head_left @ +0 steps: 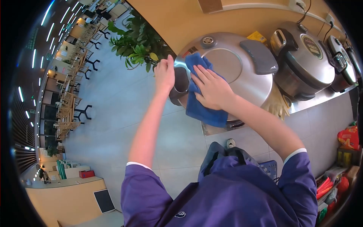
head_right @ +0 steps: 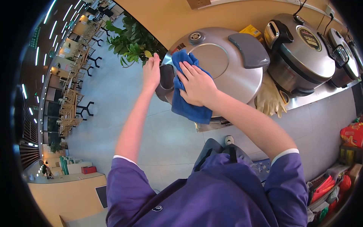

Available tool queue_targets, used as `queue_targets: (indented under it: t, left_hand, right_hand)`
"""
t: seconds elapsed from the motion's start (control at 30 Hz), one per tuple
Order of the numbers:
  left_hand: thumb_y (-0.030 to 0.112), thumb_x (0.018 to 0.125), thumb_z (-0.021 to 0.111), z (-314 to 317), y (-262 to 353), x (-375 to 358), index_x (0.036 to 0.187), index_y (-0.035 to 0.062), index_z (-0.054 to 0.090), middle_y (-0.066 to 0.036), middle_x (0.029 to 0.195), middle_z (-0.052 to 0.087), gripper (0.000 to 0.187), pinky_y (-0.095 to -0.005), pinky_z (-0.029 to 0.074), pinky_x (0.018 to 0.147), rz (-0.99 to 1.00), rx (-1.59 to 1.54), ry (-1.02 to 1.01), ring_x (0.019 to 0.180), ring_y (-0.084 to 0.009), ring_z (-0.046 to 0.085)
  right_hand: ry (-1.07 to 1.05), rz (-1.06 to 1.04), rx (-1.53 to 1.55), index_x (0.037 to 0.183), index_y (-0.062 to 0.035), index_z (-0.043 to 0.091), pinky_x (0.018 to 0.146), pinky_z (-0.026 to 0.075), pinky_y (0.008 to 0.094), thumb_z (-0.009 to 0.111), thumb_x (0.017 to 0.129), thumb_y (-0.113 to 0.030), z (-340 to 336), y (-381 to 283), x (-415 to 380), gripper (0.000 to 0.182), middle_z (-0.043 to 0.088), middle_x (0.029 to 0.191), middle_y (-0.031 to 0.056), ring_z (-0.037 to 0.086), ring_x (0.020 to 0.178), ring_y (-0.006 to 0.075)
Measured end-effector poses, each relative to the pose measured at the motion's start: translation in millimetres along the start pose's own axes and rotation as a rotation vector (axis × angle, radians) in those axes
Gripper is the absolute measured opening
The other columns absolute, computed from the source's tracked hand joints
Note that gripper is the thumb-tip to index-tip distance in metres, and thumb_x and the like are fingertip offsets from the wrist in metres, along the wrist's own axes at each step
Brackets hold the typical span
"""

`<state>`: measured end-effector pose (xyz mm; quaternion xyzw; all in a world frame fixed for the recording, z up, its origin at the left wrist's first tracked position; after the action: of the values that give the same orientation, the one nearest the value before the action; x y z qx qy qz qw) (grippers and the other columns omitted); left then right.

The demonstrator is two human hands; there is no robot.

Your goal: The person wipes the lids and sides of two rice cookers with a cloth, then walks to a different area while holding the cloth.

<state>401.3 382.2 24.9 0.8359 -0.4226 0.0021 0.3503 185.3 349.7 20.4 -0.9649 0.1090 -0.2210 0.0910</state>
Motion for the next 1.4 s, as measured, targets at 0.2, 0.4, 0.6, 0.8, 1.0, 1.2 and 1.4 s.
queue_targets:
  t: [0.2, 0.4, 0.6, 0.8, 1.0, 1.2, 1.4]
  left_hand:
    - [0.052, 0.11, 0.036, -6, 4, -3, 0.104, -0.0026, 0.062, -0.025, 0.114, 0.064, 0.06, -0.0529, 0.04, 0.1, -0.033, -0.039, 0.043, 0.111, -0.045, 0.053]
    - [0.052, 0.109, 0.042, -13, 3, -3, 0.105, -0.0023, 0.06, -0.024, 0.112, 0.064, 0.057, -0.0506, 0.043, 0.098, -0.061, -0.065, 0.151, 0.109, -0.0431, 0.055]
    - [0.05, 0.109, 0.044, -21, 16, -5, 0.096, -0.002, 0.058, -0.022, 0.098, 0.066, 0.056, -0.0475, 0.047, 0.087, 0.054, 0.014, 0.262, 0.096, -0.0393, 0.061]
    - [0.05, 0.109, 0.043, -20, 13, -9, 0.1, -0.0009, 0.058, -0.021, 0.104, 0.064, 0.054, -0.05, 0.044, 0.094, -0.057, -0.045, 0.18, 0.105, -0.0413, 0.056]
    - [0.048, 0.11, 0.042, -20, 16, -11, 0.1, -0.0011, 0.057, -0.021, 0.103, 0.064, 0.052, -0.0498, 0.044, 0.094, -0.036, 0.015, 0.183, 0.105, -0.0414, 0.055]
    - [0.047, 0.11, 0.042, -19, 18, -12, 0.1, -0.0011, 0.058, -0.021, 0.102, 0.064, 0.052, -0.05, 0.044, 0.093, -0.005, 0.025, 0.218, 0.104, -0.0406, 0.056]
    - [0.052, 0.108, 0.045, -23, 11, -10, 0.096, -0.0021, 0.056, -0.022, 0.09, 0.065, 0.057, -0.0499, 0.045, 0.084, -0.059, 0.093, 0.272, 0.093, -0.0407, 0.06]
  right_hand:
    - [-0.116, -0.088, 0.057, 0.152, -0.0019, 0.047, 0.127, 0.027, 0.0418, 0.047, 0.1, -0.04, 35, 38, 60, 0.065, 0.036, 0.165, 0.0193, 0.033, 0.154, 0.0286]
    - [-0.071, -0.091, 0.168, 0.138, -0.0133, 0.065, 0.122, 0.034, 0.042, 0.05, 0.095, -0.03, 48, 56, 121, 0.049, 0.055, 0.152, 0.013, 0.047, 0.145, 0.0293]
    - [-0.31, 0.095, 0.473, 0.12, -0.026, 0.077, 0.099, 0.053, 0.0464, 0.052, 0.082, -0.016, 68, 45, 155, 0.046, 0.074, 0.119, 0.0148, 0.069, 0.112, 0.0347]
    - [-0.33, 0.138, 0.35, 0.133, -0.0251, 0.071, 0.105, 0.051, 0.0449, 0.052, 0.085, -0.019, 51, 35, 133, 0.051, 0.07, 0.131, 0.0164, 0.066, 0.122, 0.0316]
    - [-0.193, 0.214, 0.092, 0.155, -0.003, 0.045, 0.126, 0.026, 0.0392, 0.043, 0.096, -0.034, 59, 47, 134, 0.066, 0.039, 0.164, 0.0152, 0.034, 0.154, 0.0246]
    - [-0.319, 0.406, -0.255, 0.156, 0.0095, 0.034, 0.128, 0.017, 0.0417, 0.038, 0.1, -0.039, 58, 65, 154, 0.075, 0.032, 0.165, 0.0268, 0.029, 0.156, 0.034]
    - [-0.356, 0.57, -0.316, 0.155, 0.0145, 0.03, 0.129, 0.014, 0.0458, 0.037, 0.102, -0.043, 55, 83, 165, 0.079, 0.026, 0.164, 0.0353, 0.024, 0.156, 0.0422]
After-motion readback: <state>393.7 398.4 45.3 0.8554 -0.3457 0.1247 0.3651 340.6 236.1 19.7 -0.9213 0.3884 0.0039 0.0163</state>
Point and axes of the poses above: each hand's wrist, its own x-axis towards the middle knuckle, its own z-axis out of the palm, y = z × x, the point moved 8 cm from there along x, towards the middle knuckle
